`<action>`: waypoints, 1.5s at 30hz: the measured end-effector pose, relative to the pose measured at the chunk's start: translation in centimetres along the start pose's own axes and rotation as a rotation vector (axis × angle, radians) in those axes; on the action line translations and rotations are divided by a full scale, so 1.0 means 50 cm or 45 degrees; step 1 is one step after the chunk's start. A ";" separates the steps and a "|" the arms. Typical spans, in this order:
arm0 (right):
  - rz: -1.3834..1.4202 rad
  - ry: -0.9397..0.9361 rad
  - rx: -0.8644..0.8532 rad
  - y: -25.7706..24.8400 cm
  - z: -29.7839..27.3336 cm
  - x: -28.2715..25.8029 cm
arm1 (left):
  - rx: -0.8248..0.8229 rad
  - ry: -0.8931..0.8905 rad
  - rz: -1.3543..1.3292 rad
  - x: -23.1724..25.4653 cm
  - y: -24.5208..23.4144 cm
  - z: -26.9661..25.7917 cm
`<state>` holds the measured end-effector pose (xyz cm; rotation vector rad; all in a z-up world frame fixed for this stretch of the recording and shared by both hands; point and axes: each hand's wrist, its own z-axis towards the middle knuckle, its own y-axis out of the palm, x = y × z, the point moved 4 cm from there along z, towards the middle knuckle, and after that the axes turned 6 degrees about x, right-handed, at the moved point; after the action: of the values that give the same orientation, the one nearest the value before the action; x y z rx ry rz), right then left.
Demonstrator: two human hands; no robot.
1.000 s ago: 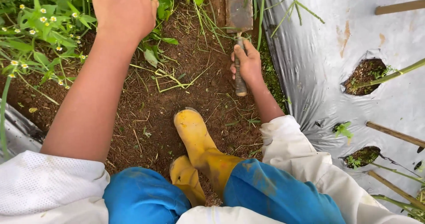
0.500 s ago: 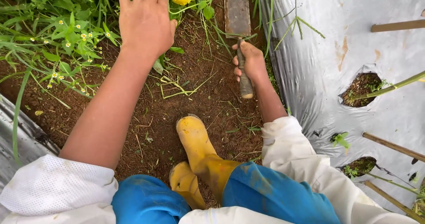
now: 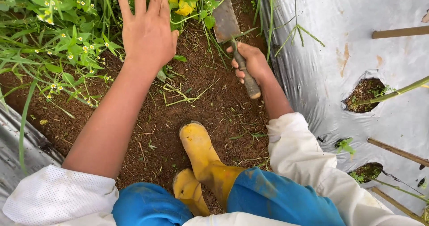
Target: The person uses a hand hoe to cut and loosen weeds growing in the soil between rows of plants covered by plastic mulch. They gather the uprooted weeds by hand and move them aside, then continue hoeing the soil to clear the area.
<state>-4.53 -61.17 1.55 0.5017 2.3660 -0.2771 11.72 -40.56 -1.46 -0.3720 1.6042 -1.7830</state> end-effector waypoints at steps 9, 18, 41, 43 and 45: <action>0.117 0.059 0.136 -0.047 0.005 0.072 | -0.071 -0.057 -0.413 -0.011 -0.002 0.020; -0.304 -0.141 0.156 -0.027 0.011 0.121 | 0.054 -0.008 -0.235 -0.014 0.003 0.007; -0.909 -0.818 0.852 -0.086 -0.092 0.156 | 0.050 -0.004 -0.314 -0.018 0.008 0.007; -0.883 -0.989 0.954 -0.099 -0.074 0.118 | 0.017 0.007 -0.332 -0.013 0.021 0.006; -0.858 -1.303 1.045 -0.102 -0.055 0.062 | 0.085 0.041 -0.251 -0.015 0.032 -0.001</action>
<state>-10.45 -64.01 1.80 -0.1339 1.2475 -1.4437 12.70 -40.01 -2.83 -0.4869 1.5712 -1.9939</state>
